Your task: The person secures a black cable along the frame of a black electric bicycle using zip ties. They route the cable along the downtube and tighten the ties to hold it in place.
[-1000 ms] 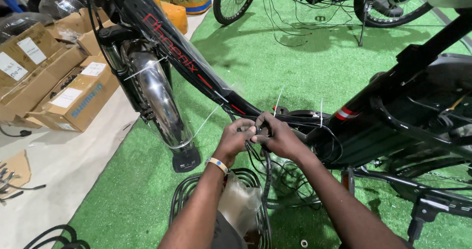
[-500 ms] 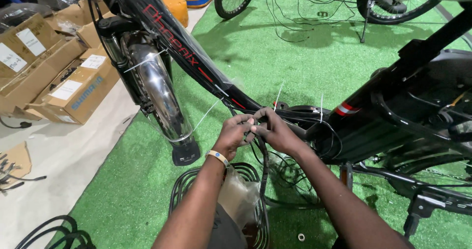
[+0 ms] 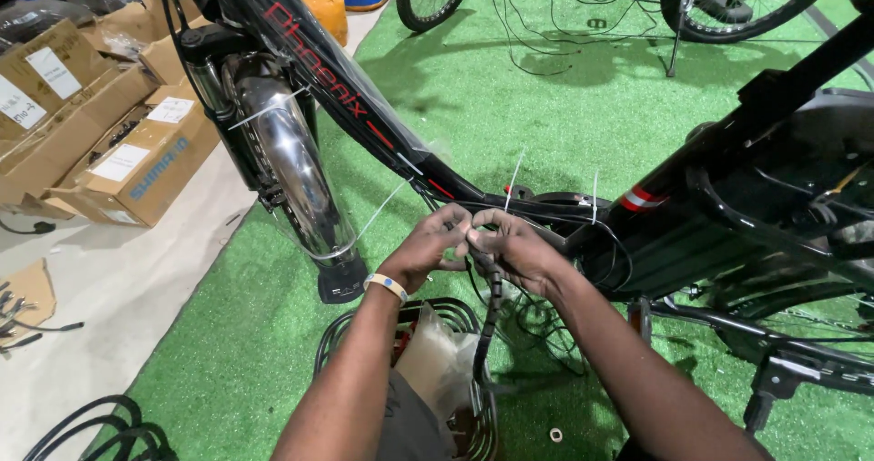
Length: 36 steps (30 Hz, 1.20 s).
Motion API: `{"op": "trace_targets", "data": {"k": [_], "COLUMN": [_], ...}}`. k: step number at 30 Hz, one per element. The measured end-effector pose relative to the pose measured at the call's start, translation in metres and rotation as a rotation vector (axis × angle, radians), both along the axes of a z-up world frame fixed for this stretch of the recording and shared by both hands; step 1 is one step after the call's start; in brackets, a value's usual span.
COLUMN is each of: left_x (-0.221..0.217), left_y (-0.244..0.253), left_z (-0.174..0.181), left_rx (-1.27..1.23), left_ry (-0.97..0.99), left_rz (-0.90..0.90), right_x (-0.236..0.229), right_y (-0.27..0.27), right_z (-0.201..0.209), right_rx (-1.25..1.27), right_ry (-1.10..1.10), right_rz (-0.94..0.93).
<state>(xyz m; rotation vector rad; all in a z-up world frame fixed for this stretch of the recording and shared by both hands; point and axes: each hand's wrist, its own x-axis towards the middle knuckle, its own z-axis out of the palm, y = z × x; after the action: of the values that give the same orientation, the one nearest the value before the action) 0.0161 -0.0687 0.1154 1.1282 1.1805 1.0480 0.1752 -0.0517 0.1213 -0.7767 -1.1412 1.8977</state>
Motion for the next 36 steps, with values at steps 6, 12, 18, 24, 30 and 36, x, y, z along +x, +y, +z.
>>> {"op": "trace_targets", "data": {"k": [6,12,18,24,30,36], "left_x": [0.011,0.013,0.006,0.007,0.012,0.026], "left_y": [0.015,0.022,0.026,0.017,0.028,0.026], "left_z": [-0.037,-0.041,-0.041,-0.017,-0.038,-0.044], "left_rx": [0.037,0.143,0.105,0.153,0.232,0.136], "left_ry": [-0.065,-0.122,0.010,0.103,0.381,0.060], "left_rz": [0.104,0.112,0.073,0.000,0.089,0.186], "right_x": [-0.004,0.006,0.006,0.001,0.004,0.002], "right_y": [0.006,0.009,0.006,0.009,0.027,0.008], "right_z": [-0.014,-0.013,-0.006,-0.004,-0.034,-0.012], "right_rx": [-0.077,-0.052,-0.155,-0.272,-0.033,-0.011], "right_ry": [0.016,0.011,0.051,-0.050,-0.175,-0.232], "right_rz": [-0.026,-0.005,-0.052,-0.166,-0.331,-0.311]}}
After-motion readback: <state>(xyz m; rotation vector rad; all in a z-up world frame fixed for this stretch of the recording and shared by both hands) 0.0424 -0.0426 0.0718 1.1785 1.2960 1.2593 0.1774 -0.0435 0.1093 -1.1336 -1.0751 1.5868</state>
